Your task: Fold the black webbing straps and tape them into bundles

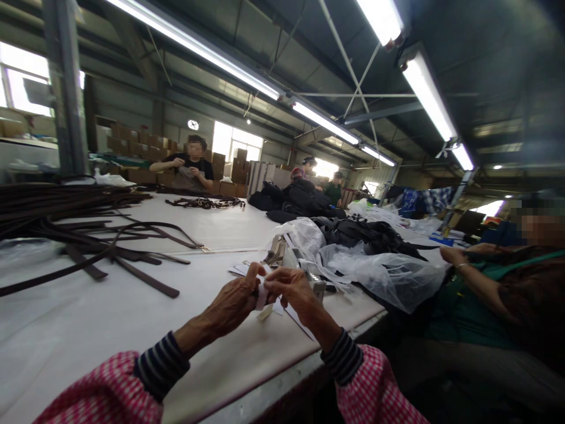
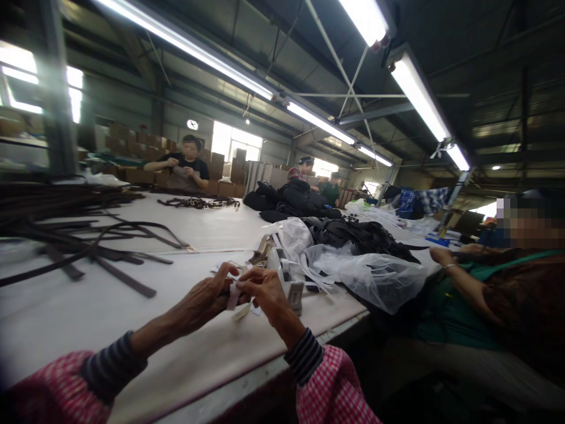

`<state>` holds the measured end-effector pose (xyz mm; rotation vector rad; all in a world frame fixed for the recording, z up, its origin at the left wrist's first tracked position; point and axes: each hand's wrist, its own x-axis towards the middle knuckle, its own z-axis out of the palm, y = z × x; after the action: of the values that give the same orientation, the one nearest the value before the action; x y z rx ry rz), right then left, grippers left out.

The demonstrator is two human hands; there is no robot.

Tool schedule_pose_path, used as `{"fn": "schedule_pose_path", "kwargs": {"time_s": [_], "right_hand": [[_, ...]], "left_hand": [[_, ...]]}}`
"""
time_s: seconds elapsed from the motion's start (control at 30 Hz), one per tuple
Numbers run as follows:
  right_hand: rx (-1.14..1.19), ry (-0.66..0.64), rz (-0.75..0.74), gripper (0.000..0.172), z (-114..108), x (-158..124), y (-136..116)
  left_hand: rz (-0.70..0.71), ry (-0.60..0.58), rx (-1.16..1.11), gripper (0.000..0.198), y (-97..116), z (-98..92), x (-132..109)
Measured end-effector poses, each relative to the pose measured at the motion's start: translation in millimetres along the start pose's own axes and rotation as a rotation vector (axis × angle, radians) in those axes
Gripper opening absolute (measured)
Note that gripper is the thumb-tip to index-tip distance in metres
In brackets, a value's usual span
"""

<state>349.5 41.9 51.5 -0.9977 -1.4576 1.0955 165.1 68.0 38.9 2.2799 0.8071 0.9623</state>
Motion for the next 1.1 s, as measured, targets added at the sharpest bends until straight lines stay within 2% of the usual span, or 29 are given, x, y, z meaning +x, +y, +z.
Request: {"fn": "schedule_pose_path", "kwargs": {"time_s": [0.1, 0.17, 0.3, 0.37, 0.47, 0.6, 0.67, 0.7, 0.77, 0.87, 0.97, 1.03, 1.1], "right_hand": [[-0.192, 0.051, -0.238, 0.015, 3, 1, -4], [-0.307, 0.097, -0.369, 0.016, 9, 0, -10], [-0.409, 0.193, -0.484, 0.016, 21, -5, -27], [-0.379, 0.226, -0.472, 0.015, 23, -5, -33], [-0.286, 0.19, -0.335, 0.013, 21, 1, -31], [-0.22, -0.032, -0.15, 0.024, 14, 8, -19], [-0.141, -0.115, -0.079, 0.028, 12, 8, -15], [-0.102, -0.116, -0.067, 0.028, 12, 7, -14], [-0.063, -0.047, -0.094, 0.027, 12, 6, -13], [-0.14, 0.077, -0.19, 0.027, 14, 3, -14], [-0.27, 0.111, -0.26, 0.028, 16, 3, -13], [-0.295, 0.112, -0.265, 0.028, 16, 6, -11], [-0.233, 0.089, -0.218, 0.029, 15, 10, -9]], "left_hand": [[-0.06, -0.01, -0.151, 0.037, 5, -6.1, 3], [-0.145, -0.015, -0.293, 0.039, 5, -9.9, 4], [-0.373, 0.014, -0.614, 0.041, -2, -15.8, 5], [-0.426, 0.012, -0.696, 0.039, -6, -17.8, 4], [-0.441, -0.026, -0.751, 0.035, -10, -18.2, 2], [-0.398, -0.061, -0.798, 0.035, -5, -16.8, 3], [-0.352, -0.081, -0.791, 0.04, -2, -18.8, 4], [-0.326, -0.096, -0.779, 0.042, -1, -20.9, 5], [-0.274, -0.14, -0.749, 0.042, 1, -26.5, 5], [-0.26, -0.197, -0.716, 0.041, 3, -33.9, 6], [-0.264, -0.188, -0.653, 0.044, 7, -34.1, 6], [-0.181, -0.117, -0.434, 0.042, 12, -30.5, 5], [-0.083, -0.02, -0.113, 0.041, 17, -26.1, 3]]}}
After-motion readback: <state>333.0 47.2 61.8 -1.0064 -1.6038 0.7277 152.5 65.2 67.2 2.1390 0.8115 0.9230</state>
